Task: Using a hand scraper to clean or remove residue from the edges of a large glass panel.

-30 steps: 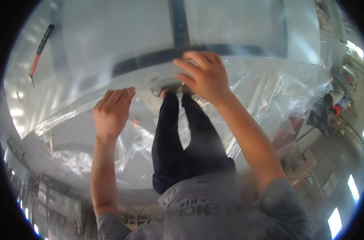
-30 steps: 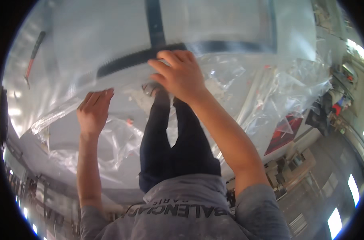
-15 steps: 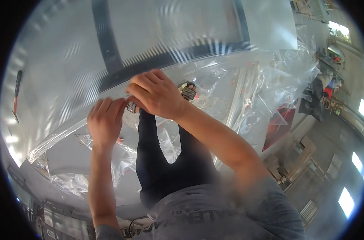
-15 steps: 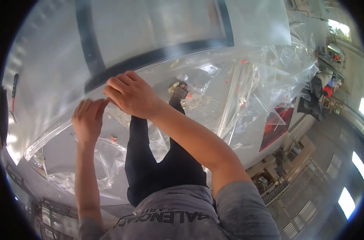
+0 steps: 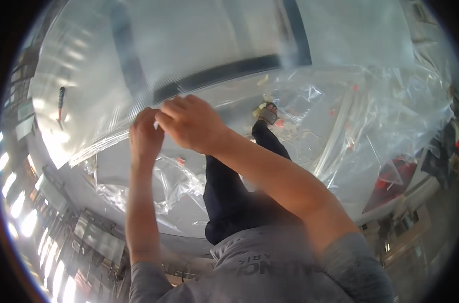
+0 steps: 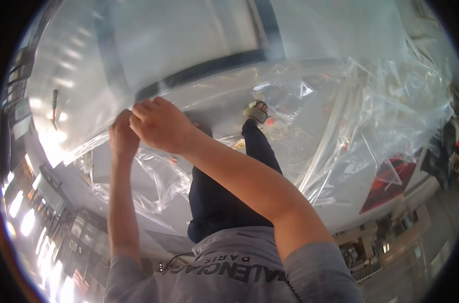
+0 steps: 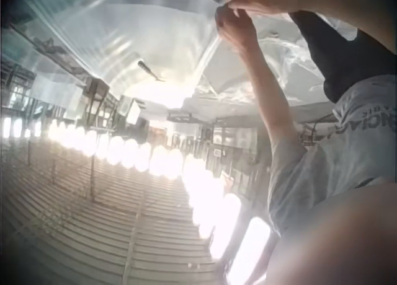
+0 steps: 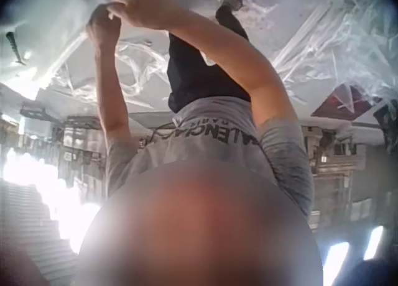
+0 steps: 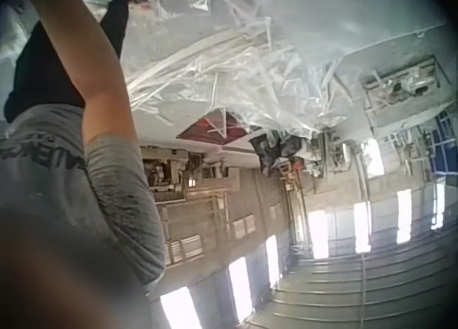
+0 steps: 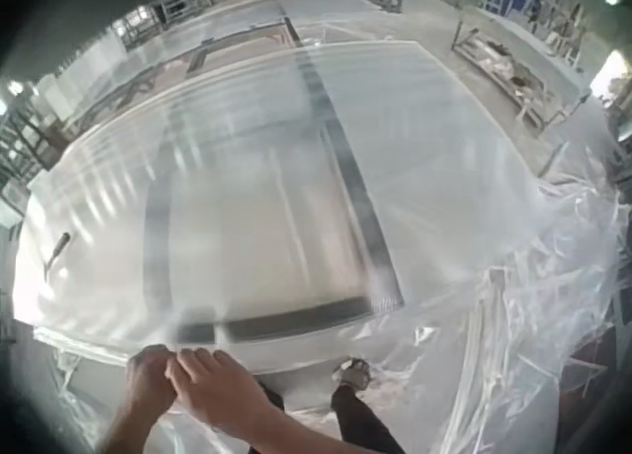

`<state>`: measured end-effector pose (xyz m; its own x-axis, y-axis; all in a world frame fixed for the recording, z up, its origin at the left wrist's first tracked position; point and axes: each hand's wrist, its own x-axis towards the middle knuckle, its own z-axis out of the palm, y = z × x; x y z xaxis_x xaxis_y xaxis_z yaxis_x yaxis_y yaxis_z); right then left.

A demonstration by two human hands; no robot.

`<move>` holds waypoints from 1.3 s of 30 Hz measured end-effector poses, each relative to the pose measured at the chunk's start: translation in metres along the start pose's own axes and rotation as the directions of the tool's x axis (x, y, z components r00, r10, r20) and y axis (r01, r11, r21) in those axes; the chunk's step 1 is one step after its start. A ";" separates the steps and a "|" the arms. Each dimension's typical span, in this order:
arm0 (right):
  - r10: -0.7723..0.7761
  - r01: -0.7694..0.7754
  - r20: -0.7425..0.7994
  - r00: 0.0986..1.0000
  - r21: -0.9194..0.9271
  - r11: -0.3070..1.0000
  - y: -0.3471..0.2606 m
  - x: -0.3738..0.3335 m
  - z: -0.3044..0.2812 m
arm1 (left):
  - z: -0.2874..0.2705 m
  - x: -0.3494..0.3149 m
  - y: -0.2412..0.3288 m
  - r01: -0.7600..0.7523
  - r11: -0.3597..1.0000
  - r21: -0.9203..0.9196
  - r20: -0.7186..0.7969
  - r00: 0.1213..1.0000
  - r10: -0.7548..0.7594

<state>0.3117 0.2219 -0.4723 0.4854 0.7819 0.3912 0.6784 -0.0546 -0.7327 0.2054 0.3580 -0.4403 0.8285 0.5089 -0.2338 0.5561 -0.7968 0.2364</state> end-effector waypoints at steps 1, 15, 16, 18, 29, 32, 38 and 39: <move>0.040 -0.038 -0.059 0.997 0.025 0.999 0.002 0.002 -0.012 | 0.001 -0.003 0.003 0.006 1.000 0.015 -0.006 1.000 -0.006; -0.028 0.053 0.131 0.991 -0.190 0.980 0.042 -0.001 -0.011 | 0.000 0.014 0.015 -0.257 0.965 -0.048 0.067 0.963 0.260; -0.052 0.073 0.129 0.990 -0.162 0.984 0.037 -0.003 -0.015 | -0.001 0.013 0.017 -0.253 0.966 -0.052 0.062 0.965 0.256; -0.081 0.095 0.126 0.989 -0.114 0.989 0.033 -0.003 -0.018 | -0.007 0.004 0.028 -0.216 0.972 -0.097 0.054 0.974 0.221; 0.130 0.004 0.396 0.909 -0.319 0.948 0.058 -0.014 -0.067 | 0.020 0.017 0.070 -0.300 0.950 -0.090 -0.074 0.953 0.294; 0.048 -0.013 0.380 0.924 -0.093 0.996 0.048 -0.037 -0.081 | 0.022 0.014 0.074 -0.280 0.958 -0.066 -0.093 0.957 0.274; 0.066 -0.031 0.142 0.988 -0.232 0.972 0.090 -0.056 -0.133 | 0.025 0.028 0.103 -0.218 0.974 -0.054 -0.179 0.962 0.206; 0.082 -0.046 0.108 0.991 -0.299 0.953 0.102 -0.054 -0.141 | 0.029 0.033 0.112 -0.220 0.974 -0.049 -0.178 0.962 0.208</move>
<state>0.4329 0.0864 -0.4894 0.4768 0.8374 0.2674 0.7892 -0.2739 -0.5496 0.2932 0.2764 -0.4487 0.9242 0.3818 -0.0083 0.3632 -0.8722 0.3277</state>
